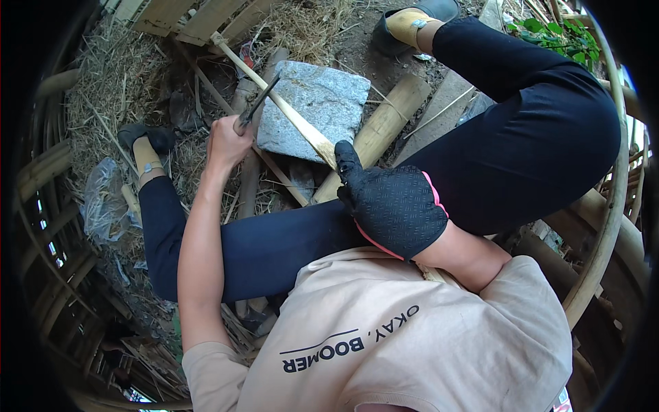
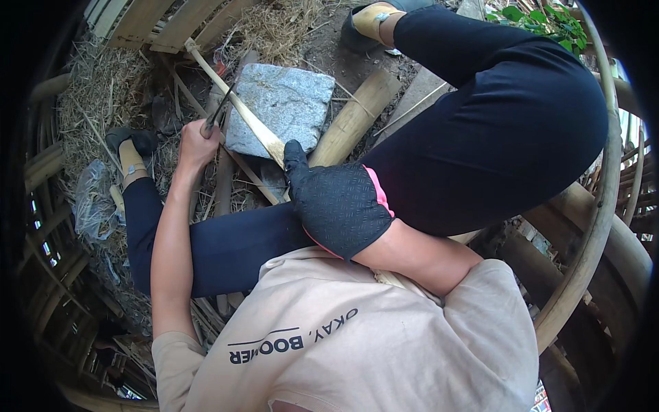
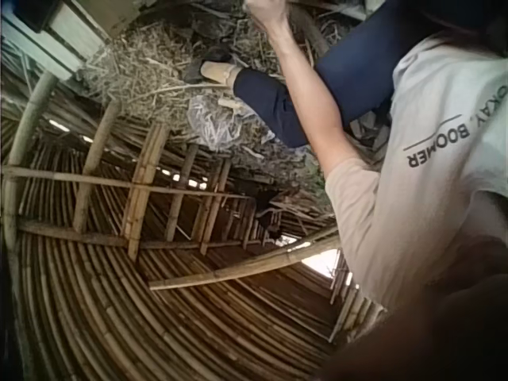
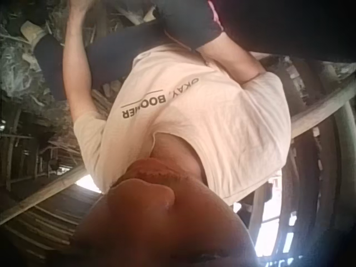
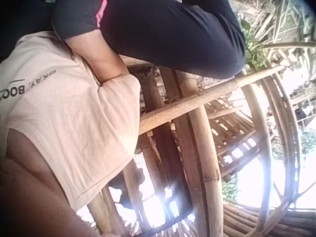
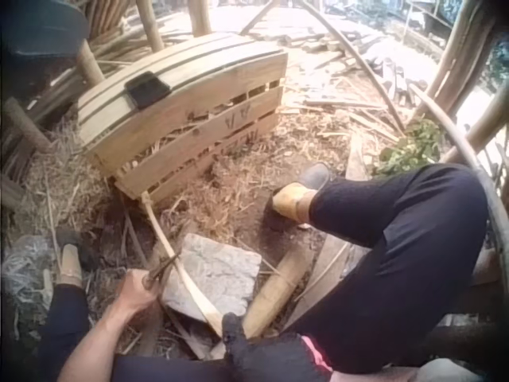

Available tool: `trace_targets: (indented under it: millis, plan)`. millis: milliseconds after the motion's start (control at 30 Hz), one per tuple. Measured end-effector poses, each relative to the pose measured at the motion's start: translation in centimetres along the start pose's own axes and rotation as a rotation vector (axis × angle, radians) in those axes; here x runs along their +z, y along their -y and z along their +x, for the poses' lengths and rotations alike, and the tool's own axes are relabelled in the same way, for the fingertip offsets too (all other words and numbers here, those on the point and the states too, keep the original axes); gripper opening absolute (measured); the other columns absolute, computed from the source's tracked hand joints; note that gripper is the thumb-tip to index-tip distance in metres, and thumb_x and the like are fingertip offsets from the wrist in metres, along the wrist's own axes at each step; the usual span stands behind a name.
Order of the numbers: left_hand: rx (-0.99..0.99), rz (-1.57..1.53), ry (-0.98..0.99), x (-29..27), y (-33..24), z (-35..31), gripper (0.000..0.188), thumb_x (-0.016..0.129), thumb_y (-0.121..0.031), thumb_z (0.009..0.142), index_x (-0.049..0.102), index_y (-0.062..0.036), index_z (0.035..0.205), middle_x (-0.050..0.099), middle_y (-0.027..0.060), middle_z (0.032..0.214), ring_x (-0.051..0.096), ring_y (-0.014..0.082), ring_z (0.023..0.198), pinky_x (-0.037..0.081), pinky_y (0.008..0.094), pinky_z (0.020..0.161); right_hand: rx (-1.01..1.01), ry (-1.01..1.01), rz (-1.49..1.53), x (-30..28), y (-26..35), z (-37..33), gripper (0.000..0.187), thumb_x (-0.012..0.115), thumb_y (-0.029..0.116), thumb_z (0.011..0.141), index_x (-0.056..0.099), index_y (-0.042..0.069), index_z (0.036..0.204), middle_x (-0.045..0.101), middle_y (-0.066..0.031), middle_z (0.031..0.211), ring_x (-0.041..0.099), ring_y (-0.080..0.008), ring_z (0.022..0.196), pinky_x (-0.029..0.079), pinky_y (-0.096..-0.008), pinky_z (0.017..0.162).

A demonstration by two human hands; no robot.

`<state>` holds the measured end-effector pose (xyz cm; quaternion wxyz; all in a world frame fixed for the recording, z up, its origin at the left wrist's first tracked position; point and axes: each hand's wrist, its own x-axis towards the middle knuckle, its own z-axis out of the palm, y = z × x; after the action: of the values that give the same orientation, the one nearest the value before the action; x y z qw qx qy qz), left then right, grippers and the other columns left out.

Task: The person shaves a thin strip of wood with a large knife, holding the piece over a stone block and bamboo poles while sitting on the ground.

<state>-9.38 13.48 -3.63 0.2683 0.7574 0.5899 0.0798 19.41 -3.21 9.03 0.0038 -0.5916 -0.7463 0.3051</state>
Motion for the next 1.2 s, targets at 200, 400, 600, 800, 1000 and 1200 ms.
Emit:
trace_targets:
  millis: [200, 400, 600, 800, 1000, 1200]
  plan:
    - [0.058, -0.102, 0.022, 0.3, -3.4, -1.2, 0.022, 0.065, -0.015, 0.084, 0.059, 0.0017, 0.071, 0.055, 0.0235, 0.063, 0.06, 0.043, 0.059, 0.044, 0.0447, 0.055, 0.019, -0.003, 0.041, -0.1, -0.3, 0.1, 0.062, 0.063, 0.023, 0.096, 0.043, 0.001, 0.15, 0.068, -0.0118, 0.076, 0.067, -0.0293, 0.061, 0.053, -0.0417, 0.056]
    - [0.22, -0.064, 0.053, 0.9, -7.4, -3.9, 0.019, 0.066, -0.01, 0.081, 0.057, 0.0017, 0.07, 0.056, 0.0248, 0.065, 0.061, 0.0463, 0.067, 0.045, 0.0471, 0.057, 0.009, -0.022, 0.043, -0.1, -0.4, 0.0, 0.063, 0.064, 0.023, 0.096, 0.042, 0.001, 0.15, 0.068, -0.0118, 0.075, 0.067, -0.0297, 0.061, 0.052, -0.042, 0.055]
    - [-0.081, 0.016, 0.001, 0.0, -4.1, -0.5, 0.025, 0.062, -0.02, 0.086, 0.063, 0.0018, 0.073, 0.061, 0.0278, 0.071, 0.063, 0.0493, 0.073, 0.05, 0.0516, 0.063, -0.002, 0.007, 0.032, 0.1, -0.3, 0.1, 0.064, 0.064, 0.024, 0.096, 0.041, 0.001, 0.15, 0.068, -0.0121, 0.074, 0.067, -0.0301, 0.061, 0.052, -0.0425, 0.055]
    - [0.023, -0.036, -0.01, -0.1, -2.4, -1.1, 0.023, 0.065, -0.018, 0.084, 0.061, 0.0018, 0.073, 0.062, 0.0262, 0.071, 0.063, 0.0482, 0.073, 0.05, 0.0517, 0.062, 0.001, -0.001, 0.036, -0.2, 0.1, 0.1, 0.064, 0.064, 0.026, 0.096, 0.041, 0.001, 0.15, 0.068, -0.012, 0.075, 0.067, -0.0302, 0.061, 0.052, -0.043, 0.055]
    - [0.187, -0.05, 0.04, 0.4, -6.2, -4.1, 0.017, 0.065, -0.01, 0.081, 0.058, 0.0017, 0.071, 0.057, 0.0252, 0.066, 0.059, 0.048, 0.068, 0.045, 0.0481, 0.058, 0.022, 0.021, 0.033, -0.1, -0.1, 0.1, 0.064, 0.064, 0.027, 0.096, 0.041, 0.001, 0.15, 0.069, -0.0114, 0.076, 0.067, -0.0302, 0.061, 0.052, -0.043, 0.055]
    - [0.087, -0.068, 0.026, 0.8, -4.0, -2.1, 0.019, 0.064, -0.011, 0.081, 0.056, 0.0028, 0.071, 0.055, 0.0256, 0.066, 0.059, 0.047, 0.065, 0.044, 0.048, 0.057, 0.016, 0.016, 0.029, 0.3, -0.2, 0.1, 0.064, 0.064, 0.027, 0.096, 0.041, 0.001, 0.15, 0.069, -0.0123, 0.076, 0.068, -0.0304, 0.062, 0.052, -0.0433, 0.056]
